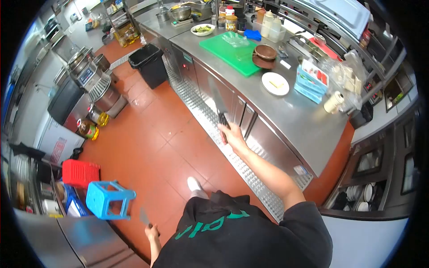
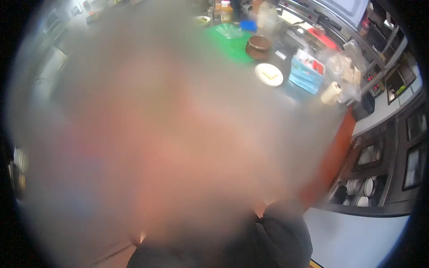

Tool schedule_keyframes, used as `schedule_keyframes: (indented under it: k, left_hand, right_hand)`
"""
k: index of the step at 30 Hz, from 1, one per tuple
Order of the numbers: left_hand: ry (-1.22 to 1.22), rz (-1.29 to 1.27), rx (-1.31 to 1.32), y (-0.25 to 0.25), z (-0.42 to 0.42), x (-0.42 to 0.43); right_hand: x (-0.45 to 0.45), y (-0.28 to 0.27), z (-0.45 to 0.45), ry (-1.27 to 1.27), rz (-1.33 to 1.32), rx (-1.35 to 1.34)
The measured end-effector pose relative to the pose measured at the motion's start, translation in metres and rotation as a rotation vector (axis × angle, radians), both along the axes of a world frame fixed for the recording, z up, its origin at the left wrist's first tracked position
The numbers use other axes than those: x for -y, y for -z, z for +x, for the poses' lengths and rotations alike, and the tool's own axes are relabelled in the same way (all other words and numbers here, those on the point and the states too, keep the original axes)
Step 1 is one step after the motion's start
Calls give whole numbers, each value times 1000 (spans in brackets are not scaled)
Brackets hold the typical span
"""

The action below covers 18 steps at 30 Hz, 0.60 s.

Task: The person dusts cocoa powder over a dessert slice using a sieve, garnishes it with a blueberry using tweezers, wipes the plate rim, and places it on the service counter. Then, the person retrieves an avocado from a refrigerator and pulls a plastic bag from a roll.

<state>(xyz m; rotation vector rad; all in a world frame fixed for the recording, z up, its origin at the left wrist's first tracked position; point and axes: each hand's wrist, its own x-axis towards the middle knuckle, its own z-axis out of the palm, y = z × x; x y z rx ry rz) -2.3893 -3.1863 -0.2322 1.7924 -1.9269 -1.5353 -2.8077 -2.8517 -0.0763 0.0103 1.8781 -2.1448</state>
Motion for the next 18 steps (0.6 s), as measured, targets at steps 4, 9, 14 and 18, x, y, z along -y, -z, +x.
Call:
schedule_keyframes:
  k: [4, 9, 14, 18]
  left_hand:
    - [183, -496, 136, 66, -101, 114]
    - [432, -273, -384, -17, -443, 116]
    - [718, 38, -505, -154, -700, -3]
    - [791, -61, -672, -176, -798, -50]
  right_hand:
    - [61, 27, -156, 227, 78, 7]
    - [97, 92, -306, 627, 612, 35]
    - [81, 125, -434, 854, 774, 142]
    - [54, 148, -468, 634, 728, -265]
